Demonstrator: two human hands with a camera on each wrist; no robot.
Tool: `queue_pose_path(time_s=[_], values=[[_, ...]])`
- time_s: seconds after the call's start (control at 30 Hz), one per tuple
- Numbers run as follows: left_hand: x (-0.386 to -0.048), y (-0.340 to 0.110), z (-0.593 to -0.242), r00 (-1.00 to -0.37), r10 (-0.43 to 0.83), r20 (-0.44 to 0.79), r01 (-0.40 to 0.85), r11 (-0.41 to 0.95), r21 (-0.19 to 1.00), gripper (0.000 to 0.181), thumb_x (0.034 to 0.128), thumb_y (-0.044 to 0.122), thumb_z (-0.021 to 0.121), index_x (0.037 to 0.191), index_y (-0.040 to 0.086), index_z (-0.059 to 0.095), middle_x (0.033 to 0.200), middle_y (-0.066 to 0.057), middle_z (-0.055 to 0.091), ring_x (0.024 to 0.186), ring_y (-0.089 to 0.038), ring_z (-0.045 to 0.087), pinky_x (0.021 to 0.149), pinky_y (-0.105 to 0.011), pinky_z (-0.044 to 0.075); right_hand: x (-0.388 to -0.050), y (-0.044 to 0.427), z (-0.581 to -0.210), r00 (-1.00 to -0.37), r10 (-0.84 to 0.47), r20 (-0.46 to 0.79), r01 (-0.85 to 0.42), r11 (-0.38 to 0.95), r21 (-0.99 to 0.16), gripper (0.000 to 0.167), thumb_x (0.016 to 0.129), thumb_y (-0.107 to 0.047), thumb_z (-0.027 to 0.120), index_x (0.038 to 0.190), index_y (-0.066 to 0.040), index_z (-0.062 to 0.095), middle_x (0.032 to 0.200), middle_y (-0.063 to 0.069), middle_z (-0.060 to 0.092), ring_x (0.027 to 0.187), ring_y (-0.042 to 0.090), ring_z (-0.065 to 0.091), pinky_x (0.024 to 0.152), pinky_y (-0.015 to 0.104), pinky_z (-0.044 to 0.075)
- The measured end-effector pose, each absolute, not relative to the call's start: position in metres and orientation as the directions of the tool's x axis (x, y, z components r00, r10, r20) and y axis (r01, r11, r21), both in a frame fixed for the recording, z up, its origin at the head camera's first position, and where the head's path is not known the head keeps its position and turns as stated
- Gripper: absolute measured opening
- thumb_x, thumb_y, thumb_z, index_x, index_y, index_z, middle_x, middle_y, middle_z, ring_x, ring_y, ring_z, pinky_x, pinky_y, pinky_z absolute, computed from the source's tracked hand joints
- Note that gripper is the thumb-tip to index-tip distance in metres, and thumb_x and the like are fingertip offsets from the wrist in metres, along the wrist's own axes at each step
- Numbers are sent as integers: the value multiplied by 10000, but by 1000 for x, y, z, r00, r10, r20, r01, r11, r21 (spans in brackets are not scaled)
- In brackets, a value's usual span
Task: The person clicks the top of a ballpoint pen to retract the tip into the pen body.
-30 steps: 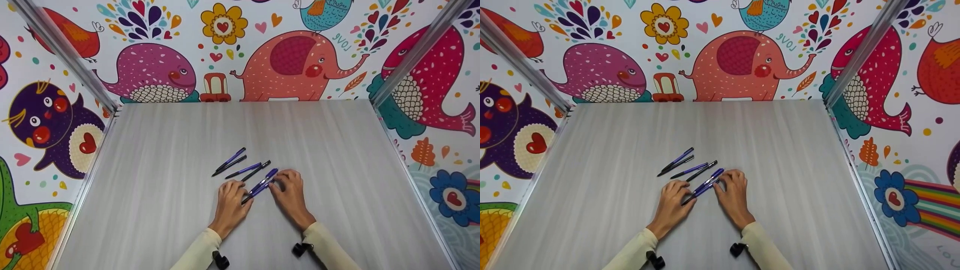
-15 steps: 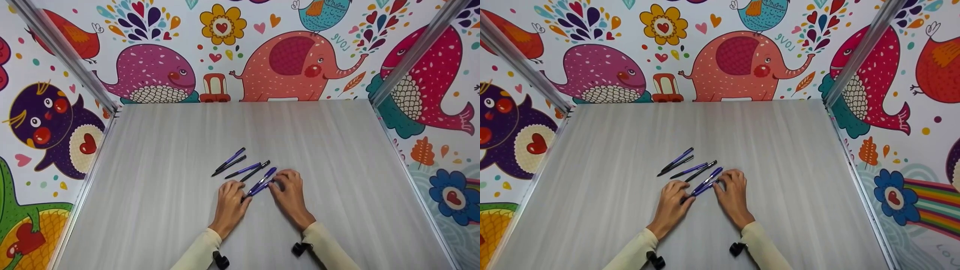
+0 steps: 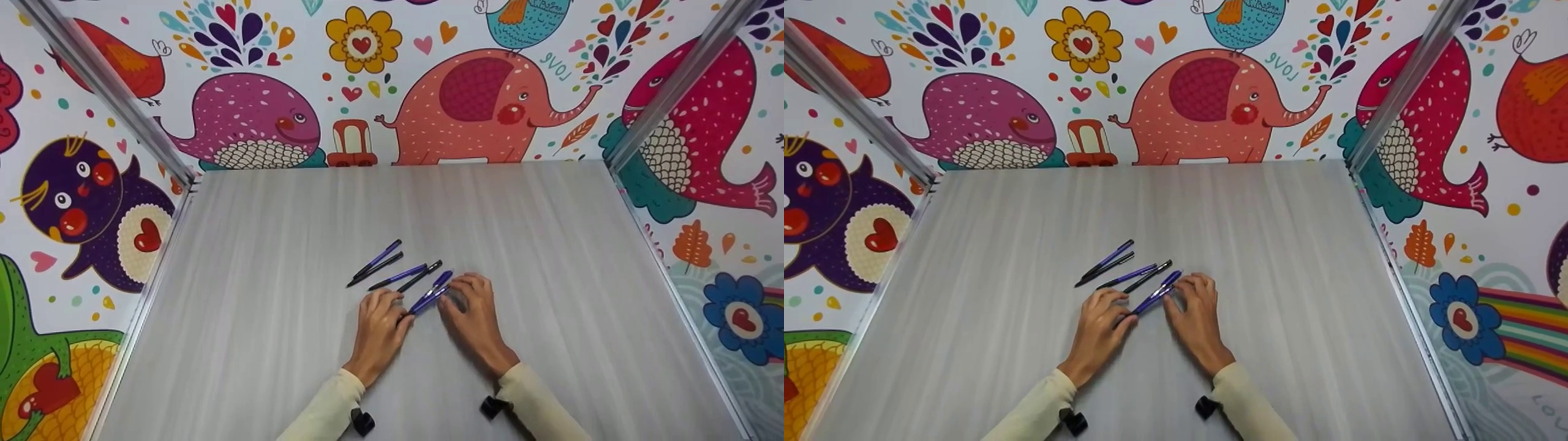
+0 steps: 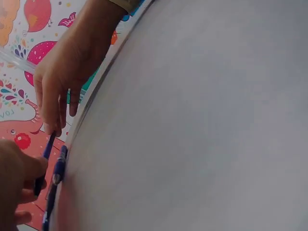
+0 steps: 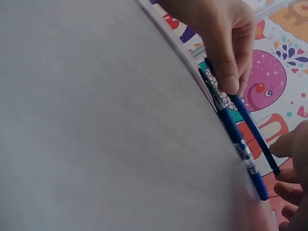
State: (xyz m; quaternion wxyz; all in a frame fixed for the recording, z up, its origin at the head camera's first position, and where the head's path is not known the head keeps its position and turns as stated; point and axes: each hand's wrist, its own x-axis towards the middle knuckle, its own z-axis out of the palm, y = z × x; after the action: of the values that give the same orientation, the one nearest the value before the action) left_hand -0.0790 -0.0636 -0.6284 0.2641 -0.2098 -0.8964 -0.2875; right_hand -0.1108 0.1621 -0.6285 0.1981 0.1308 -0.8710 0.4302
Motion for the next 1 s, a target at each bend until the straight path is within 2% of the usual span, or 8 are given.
queue_pose_path(time_s=[0.27, 0.5, 0.63, 0.77, 0.9, 1.0], values=[[-84, -58, -622, -796, 191, 574, 507, 729, 460, 135, 890, 146, 927, 863, 94, 806, 1166, -88, 771, 1219, -302, 637, 1049, -578, 499, -116, 166, -620, -820, -65, 569, -503, 557, -661, 317, 845, 58, 901, 1139, 41, 784, 1211, 160, 727, 1262, 411, 571, 1114, 418, 426], [-88, -50, -615, -824, 176, 539, 486, 710, 510, 124, 866, 95, 941, 876, 65, 822, 1146, -83, 782, 1169, -276, 652, 1011, -558, 536, -118, 170, -610, -788, -89, 609, -557, 524, -644, 367, 850, 60, 896, 1193, 68, 765, 1251, 193, 713, 1273, 417, 569, 1164, 239, 362], [-90, -45, -610, -850, 163, 502, 460, 694, 554, 121, 856, 62, 942, 885, 41, 826, 1147, -81, 784, 1146, -260, 658, 991, -543, 544, -120, 170, -602, -770, -122, 627, -591, 506, -628, 405, 866, 52, 889, 1245, 67, 747, 1284, 235, 699, 1290, 420, 576, 1184, 209, 350], [-91, -41, -606, -859, 156, 488, 456, 666, 590, 125, 846, 39, 941, 896, 27, 827, 1141, -87, 785, 1119, -264, 665, 970, -531, 550, -123, 170, -594, -757, -162, 633, -621, 482, -618, 443, 890, 44, 877, 1304, 55, 723, 1324, 220, 684, 1287, 393, 605, 1184, 179, 367], [-94, -36, -601, -856, 159, 491, 471, 632, 616, 124, 845, 12, 929, 916, 11, 827, 1136, -99, 788, 1106, -276, 673, 972, -499, 557, -125, 170, -587, -754, -200, 626, -638, 453, -623, 502, 906, 44, 868, 1376, 37, 689, 1357, 171, 678, 1256, 349, 652, 1129, 192, 451], [-97, -32, -598, -865, 160, 476, 467, 605, 645, 123, 859, -1, 914, 949, -1, 830, 1145, -105, 788, 1118, -283, 675, 984, -477, 561, -127, 170, -582, -761, -219, 610, -637, 427, -642, 535, 921, 52, 854, 1419, 17, 661, 1370, 149, 676, 1249, 321, 667, 1079, 254, 523]])
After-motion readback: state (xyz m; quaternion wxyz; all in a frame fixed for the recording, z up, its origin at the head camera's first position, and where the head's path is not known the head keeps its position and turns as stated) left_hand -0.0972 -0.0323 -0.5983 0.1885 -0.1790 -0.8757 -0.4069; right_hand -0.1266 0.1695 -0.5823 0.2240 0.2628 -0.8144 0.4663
